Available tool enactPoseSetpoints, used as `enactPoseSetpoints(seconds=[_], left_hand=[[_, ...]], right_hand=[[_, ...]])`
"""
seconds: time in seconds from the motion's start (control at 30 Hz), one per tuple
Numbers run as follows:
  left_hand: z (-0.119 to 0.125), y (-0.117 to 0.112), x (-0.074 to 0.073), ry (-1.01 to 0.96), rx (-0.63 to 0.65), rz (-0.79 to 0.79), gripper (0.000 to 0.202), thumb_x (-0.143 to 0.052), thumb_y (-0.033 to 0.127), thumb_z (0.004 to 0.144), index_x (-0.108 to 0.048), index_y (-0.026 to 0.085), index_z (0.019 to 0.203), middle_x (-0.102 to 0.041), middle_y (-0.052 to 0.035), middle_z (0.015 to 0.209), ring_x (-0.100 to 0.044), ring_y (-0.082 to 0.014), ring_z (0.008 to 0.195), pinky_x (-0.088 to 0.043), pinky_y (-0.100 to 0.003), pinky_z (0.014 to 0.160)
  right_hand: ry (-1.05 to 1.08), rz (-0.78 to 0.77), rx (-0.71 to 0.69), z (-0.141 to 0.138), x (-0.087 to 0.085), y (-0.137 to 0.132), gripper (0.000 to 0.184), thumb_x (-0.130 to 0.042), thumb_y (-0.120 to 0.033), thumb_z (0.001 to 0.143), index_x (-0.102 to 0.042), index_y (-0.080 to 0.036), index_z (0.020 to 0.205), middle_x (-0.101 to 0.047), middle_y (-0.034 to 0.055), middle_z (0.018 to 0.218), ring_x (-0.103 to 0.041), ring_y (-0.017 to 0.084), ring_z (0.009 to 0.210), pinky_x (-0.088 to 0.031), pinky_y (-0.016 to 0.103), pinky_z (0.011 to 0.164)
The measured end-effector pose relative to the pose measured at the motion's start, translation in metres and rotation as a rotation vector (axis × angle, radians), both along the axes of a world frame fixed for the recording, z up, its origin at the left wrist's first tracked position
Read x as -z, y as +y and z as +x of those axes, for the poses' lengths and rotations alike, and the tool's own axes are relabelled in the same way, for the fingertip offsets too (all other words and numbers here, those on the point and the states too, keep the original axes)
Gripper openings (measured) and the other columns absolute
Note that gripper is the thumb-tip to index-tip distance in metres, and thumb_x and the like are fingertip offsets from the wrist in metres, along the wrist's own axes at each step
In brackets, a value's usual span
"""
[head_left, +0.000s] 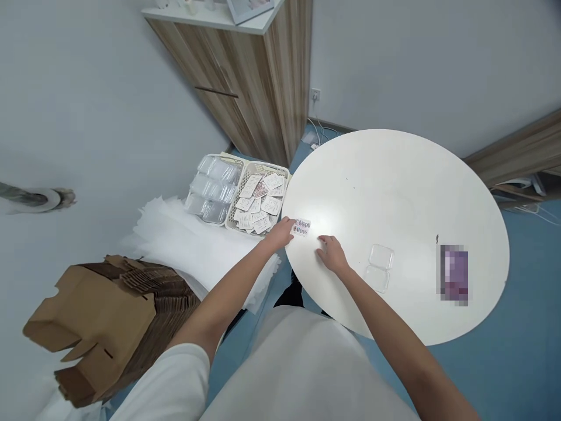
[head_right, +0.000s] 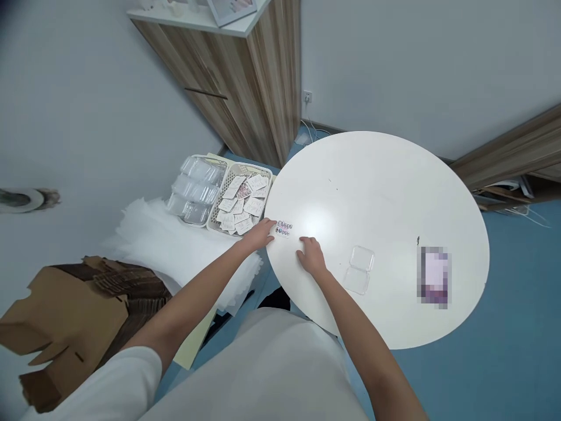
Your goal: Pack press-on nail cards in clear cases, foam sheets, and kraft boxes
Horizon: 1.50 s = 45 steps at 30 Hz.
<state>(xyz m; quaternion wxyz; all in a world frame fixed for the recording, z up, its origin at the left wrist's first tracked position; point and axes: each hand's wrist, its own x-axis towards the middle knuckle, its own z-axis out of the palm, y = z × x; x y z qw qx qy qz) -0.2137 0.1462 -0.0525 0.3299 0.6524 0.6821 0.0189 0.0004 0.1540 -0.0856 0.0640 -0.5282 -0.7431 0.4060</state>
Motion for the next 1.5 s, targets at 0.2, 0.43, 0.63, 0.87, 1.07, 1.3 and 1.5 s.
enactPoseSetpoints(seconds=[0.2, 0.43, 0.63, 0.87, 1.07, 1.3, 1.5], left_hand=[[-0.004, 0.028, 0.009, 0.044, 0.056, -0.093, 0.047, -0.06, 0.008, 0.064, -0.043, 0.017, 0.106, -0.043, -0.0092, 0.107, -0.053, -0.0212, 0.092, -0.039, -0.027, 0.074], [-0.005, 0.033, 0.025, 0.041, 0.119, -0.078, 0.056, -0.061, 0.009, 0.063, -0.039, 0.018, 0.113, -0.041, -0.0078, 0.107, -0.055, -0.0191, 0.085, -0.039, -0.025, 0.067], [-0.007, 0.028, 0.033, -0.022, 0.09, -0.039, 0.054, -0.059, 0.006, 0.064, -0.04, 0.018, 0.113, -0.04, -0.0079, 0.108, -0.054, -0.0192, 0.086, -0.039, -0.025, 0.066], [-0.006, 0.023, 0.034, -0.038, 0.061, -0.038, 0.057, -0.056, 0.005, 0.067, -0.036, 0.02, 0.119, -0.047, -0.0094, 0.109, -0.051, -0.0226, 0.097, -0.038, -0.028, 0.076], [-0.002, 0.015, 0.03, -0.029, 0.059, 0.01, 0.059, -0.054, 0.008, 0.069, -0.032, 0.017, 0.123, -0.05, -0.0108, 0.111, -0.049, -0.0238, 0.101, -0.039, -0.03, 0.079], [0.007, -0.001, 0.016, -0.13, 0.148, 0.12, 0.065, -0.056, 0.012, 0.07, -0.028, 0.018, 0.128, -0.05, -0.0097, 0.108, -0.052, -0.0222, 0.092, -0.043, -0.031, 0.074], [0.046, -0.013, 0.008, -0.283, 0.226, 0.228, 0.06, -0.055, 0.013, 0.071, -0.031, 0.018, 0.126, -0.051, -0.0075, 0.099, -0.053, -0.0203, 0.086, -0.044, -0.031, 0.072]], right_hand=[[-0.086, 0.082, -0.006, -0.039, 0.011, 0.023, 0.054, -0.058, -0.025, 0.07, -0.039, -0.023, 0.121, -0.045, 0.0086, 0.11, -0.041, 0.025, 0.103, -0.038, 0.036, 0.082], [-0.196, 0.112, 0.045, -0.056, 0.02, 0.028, 0.059, -0.061, -0.024, 0.068, -0.036, -0.025, 0.122, -0.043, 0.0086, 0.107, -0.043, 0.025, 0.098, -0.037, 0.036, 0.079], [-0.226, 0.112, 0.062, -0.057, 0.022, 0.03, 0.055, -0.062, -0.024, 0.066, -0.041, -0.025, 0.117, -0.043, 0.0068, 0.105, -0.045, 0.022, 0.095, -0.037, 0.034, 0.078], [-0.192, 0.121, 0.075, -0.057, 0.019, 0.028, 0.05, -0.061, -0.023, 0.067, -0.042, -0.023, 0.113, -0.048, 0.0069, 0.104, -0.045, 0.023, 0.096, -0.036, 0.036, 0.079], [-0.083, 0.111, 0.092, -0.056, 0.017, 0.02, 0.049, -0.055, -0.017, 0.069, -0.039, -0.021, 0.115, -0.054, 0.0044, 0.096, -0.049, 0.021, 0.088, -0.038, 0.037, 0.08], [0.091, 0.104, 0.092, -0.024, 0.002, 0.007, 0.055, -0.055, -0.021, 0.071, -0.035, -0.021, 0.122, -0.052, 0.0053, 0.1, -0.049, 0.019, 0.088, -0.043, 0.036, 0.08], [0.068, 0.17, 0.097, 0.029, -0.025, -0.021, 0.062, -0.054, -0.021, 0.072, -0.028, -0.024, 0.127, -0.05, 0.0057, 0.103, -0.048, 0.021, 0.093, -0.042, 0.04, 0.083]])
